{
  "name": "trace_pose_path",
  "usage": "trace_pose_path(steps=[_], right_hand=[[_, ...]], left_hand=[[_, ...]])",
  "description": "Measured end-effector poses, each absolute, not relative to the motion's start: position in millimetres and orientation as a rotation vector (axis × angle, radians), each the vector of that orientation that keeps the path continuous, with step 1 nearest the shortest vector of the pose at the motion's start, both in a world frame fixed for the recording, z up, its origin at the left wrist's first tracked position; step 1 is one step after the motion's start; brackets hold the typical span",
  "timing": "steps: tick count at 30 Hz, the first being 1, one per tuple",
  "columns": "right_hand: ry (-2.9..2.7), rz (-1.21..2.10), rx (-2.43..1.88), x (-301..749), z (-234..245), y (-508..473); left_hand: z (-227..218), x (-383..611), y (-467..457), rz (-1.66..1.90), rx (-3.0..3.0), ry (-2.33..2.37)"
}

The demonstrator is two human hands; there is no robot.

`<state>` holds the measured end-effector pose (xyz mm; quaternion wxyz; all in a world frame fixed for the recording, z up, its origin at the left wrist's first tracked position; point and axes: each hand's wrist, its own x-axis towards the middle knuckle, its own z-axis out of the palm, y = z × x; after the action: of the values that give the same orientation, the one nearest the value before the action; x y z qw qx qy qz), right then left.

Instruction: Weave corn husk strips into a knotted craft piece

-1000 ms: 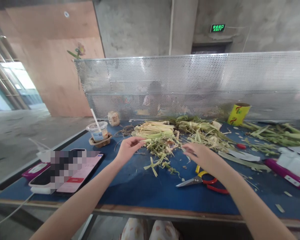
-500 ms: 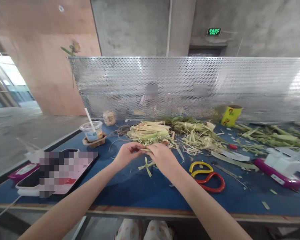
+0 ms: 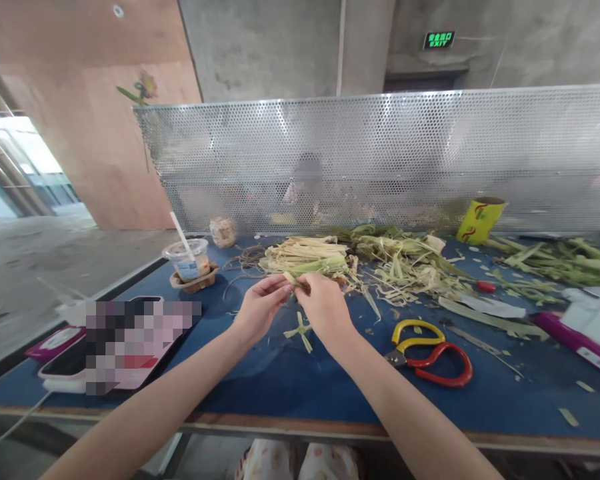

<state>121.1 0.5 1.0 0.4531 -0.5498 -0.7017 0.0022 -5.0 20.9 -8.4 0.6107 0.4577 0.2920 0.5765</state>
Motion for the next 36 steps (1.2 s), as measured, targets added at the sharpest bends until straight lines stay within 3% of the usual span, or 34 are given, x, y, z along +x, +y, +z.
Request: trace_pose_path(steps=[6,13,24,27,33,36], right_hand=[[-1.727,-0.029,-1.344,117,1,-5],[-1.952,-0.694,-1.255,116,-2,-8],[-1.925,-0.803,-1.299,117,-4,-13],[-1.861,-0.634,-1.334,116,-4,-13],[-1.633,0.174,-1.211,117,-4,-12],[-1.537,0.374,-1.142,117,-3,-14]], left_hand=[[-9,-4,19,1.284,1.000,0.672],[-11,2,13,1.296,0.952,0.671],[-9,1,12,1.263,0.883,0.657],[-10,1,12,1.254,0.908,0.625],[-7,-2,13,1.224,0.988,0.571],[-7,-3,13,1.248,1.008,0.566]])
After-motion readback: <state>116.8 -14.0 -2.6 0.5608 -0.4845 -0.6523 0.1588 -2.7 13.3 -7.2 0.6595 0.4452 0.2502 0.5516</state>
